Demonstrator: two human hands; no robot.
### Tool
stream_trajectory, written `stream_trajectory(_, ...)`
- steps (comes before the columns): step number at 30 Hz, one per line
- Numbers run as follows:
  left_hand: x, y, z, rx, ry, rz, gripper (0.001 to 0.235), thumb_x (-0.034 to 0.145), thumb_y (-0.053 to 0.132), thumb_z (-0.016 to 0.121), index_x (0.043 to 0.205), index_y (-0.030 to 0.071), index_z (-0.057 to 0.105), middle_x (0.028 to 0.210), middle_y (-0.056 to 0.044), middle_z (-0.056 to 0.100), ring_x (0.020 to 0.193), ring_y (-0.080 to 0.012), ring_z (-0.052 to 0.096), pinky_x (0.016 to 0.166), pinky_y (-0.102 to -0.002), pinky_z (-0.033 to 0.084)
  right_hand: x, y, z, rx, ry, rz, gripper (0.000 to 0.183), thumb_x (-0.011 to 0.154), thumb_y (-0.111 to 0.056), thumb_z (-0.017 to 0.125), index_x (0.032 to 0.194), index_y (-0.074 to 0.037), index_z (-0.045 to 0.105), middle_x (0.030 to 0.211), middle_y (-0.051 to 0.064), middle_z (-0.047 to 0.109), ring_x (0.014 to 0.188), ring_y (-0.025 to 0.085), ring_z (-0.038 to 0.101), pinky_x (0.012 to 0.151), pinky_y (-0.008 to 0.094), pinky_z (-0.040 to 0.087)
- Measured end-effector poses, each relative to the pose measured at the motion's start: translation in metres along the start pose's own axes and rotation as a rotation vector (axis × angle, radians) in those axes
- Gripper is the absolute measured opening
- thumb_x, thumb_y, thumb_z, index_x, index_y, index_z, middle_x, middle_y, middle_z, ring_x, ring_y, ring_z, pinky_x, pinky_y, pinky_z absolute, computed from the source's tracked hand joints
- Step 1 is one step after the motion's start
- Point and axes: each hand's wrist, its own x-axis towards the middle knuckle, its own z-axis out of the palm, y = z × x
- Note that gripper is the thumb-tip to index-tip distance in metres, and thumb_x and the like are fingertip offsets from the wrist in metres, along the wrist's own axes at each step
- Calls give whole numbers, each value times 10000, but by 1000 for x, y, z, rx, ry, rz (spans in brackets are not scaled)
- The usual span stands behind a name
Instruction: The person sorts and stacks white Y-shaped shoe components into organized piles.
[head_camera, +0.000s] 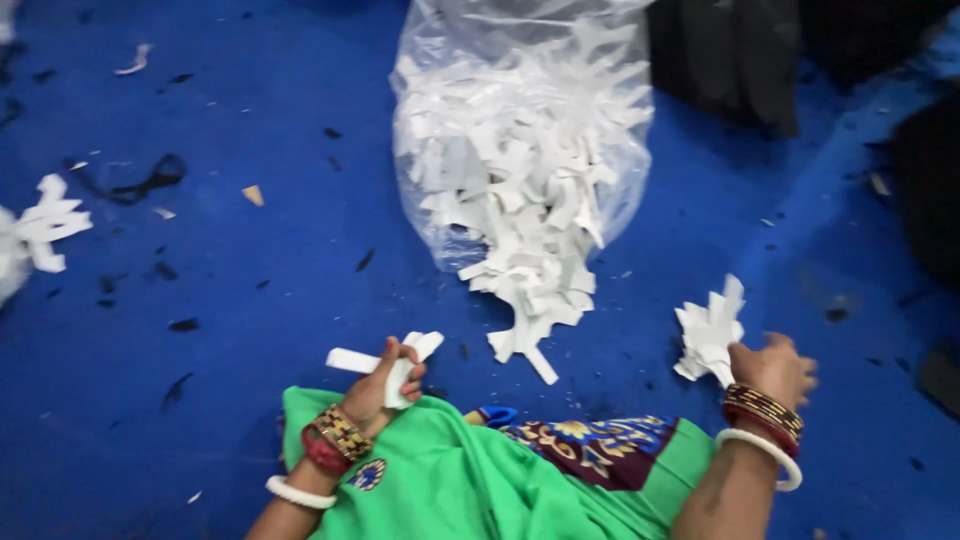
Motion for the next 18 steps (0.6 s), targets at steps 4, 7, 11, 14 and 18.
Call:
stream_trajectory(4, -3, 8, 10, 25, 21, -7, 484, 1012, 581, 438, 994, 111, 550, 804, -6, 491, 628, -90, 443, 625, -260, 436, -3, -4, 58, -65, 106, -381, 422, 905, -272, 784, 1265, -63, 716, 1218, 256, 667, 1090, 364, 655, 922, 442, 519)
stream_trajectory(7, -4, 6, 9, 54, 43, -10, 504, 1000, 604, 435, 986, 113, 548, 806, -8, 501, 631, -91, 450, 632, -257, 442, -51, -56, 108, 78, -306, -561, 336, 902, -283, 760, 1177, -90, 763, 1094, 128, 766, 1010, 279, 754, 906, 391, 577)
stream_trajectory(11, -6, 7, 10, 50, 48, -1, 506, 999, 607, 438, 989, 114, 552, 810, -4, 504, 636, -86, 454, 634, -252, 441, -87, -77, 151, -20, -238, -739, 394, 837, -288, 802, 1169, -85, 744, 1045, 148, 715, 958, 334, 701, 835, 435, 561)
stream_trajectory(14, -7, 7, 11, 45, 31, 7, 496, 1008, 598, 451, 991, 113, 557, 812, 2, 502, 637, -79, 452, 634, -245, 441, -91, -78, 154, -125, 68, -996, 504, 659, -248, 844, 1113, -49, 754, 1061, 184, 695, 902, 402, 664, 732, 448, 553)
stream_trajectory(18, -2, 6, 9, 49, 19, 14, 501, 1010, 600, 460, 989, 110, 563, 815, 3, 506, 637, -74, 452, 625, -238, 443, -66, -52, 149, -122, -257, -678, 375, 727, -319, 865, 984, -63, 769, 957, 150, 725, 874, 310, 677, 786, 404, 540)
